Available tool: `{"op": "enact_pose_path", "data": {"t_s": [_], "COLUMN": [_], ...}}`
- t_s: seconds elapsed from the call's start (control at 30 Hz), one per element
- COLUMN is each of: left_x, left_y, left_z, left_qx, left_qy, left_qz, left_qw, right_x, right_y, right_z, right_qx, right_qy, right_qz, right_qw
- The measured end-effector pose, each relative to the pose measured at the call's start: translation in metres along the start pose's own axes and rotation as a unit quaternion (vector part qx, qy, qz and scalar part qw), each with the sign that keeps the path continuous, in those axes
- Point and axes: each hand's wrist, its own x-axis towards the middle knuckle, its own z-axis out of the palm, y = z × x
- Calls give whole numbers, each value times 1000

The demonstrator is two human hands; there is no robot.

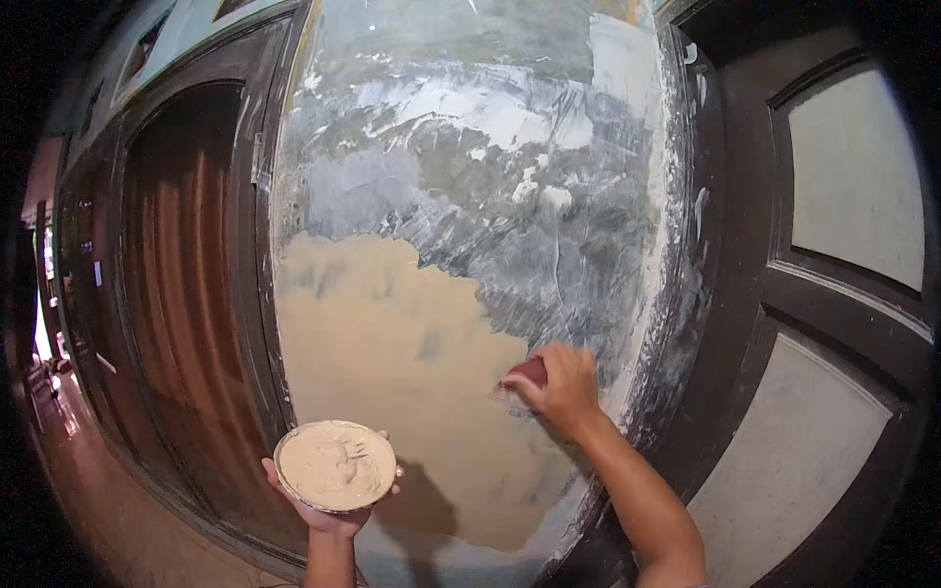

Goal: The person patches and smooths a wall by applying filler paste from a container onto the wall with a putty knife.

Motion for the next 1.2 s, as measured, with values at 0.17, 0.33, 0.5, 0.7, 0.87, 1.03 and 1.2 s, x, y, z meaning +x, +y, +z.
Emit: {"op": "enact_pose_path", "data": {"t_s": [0.17, 0.33, 0.5, 0.7, 0.87, 1.03, 1.2], "left_x": [7, 17, 21, 19, 16, 17, 16], "left_y": [-9, -21, -31, -33, -28, -28, -21], "left_z": [8, 7, 17, 29, 36, 41, 45], "left_qx": [-84, -69, -132, -194, -141, -88, -72], "left_qy": [-42, -38, -36, -13, -20, 77, 86], "left_qz": [-30, -56, -86, -104, -93, -33, -29], "left_qw": [995, 995, 987, 975, 985, 993, 993], "right_x": [50, 32, 26, 24, 26, 27, 26], "right_y": [7, -19, -70, -101, -120, -136, -147], "right_z": [-22, -58, -96, -118, -129, -135, -134], "right_qx": [105, 219, 188, 177, 199, 187, 206], "right_qy": [160, 47, -144, -208, -251, -256, -253], "right_qz": [222, 71, -49, -172, -187, -197, -195], "right_qw": [956, 972, 970, 947, 929, 928, 925]}}
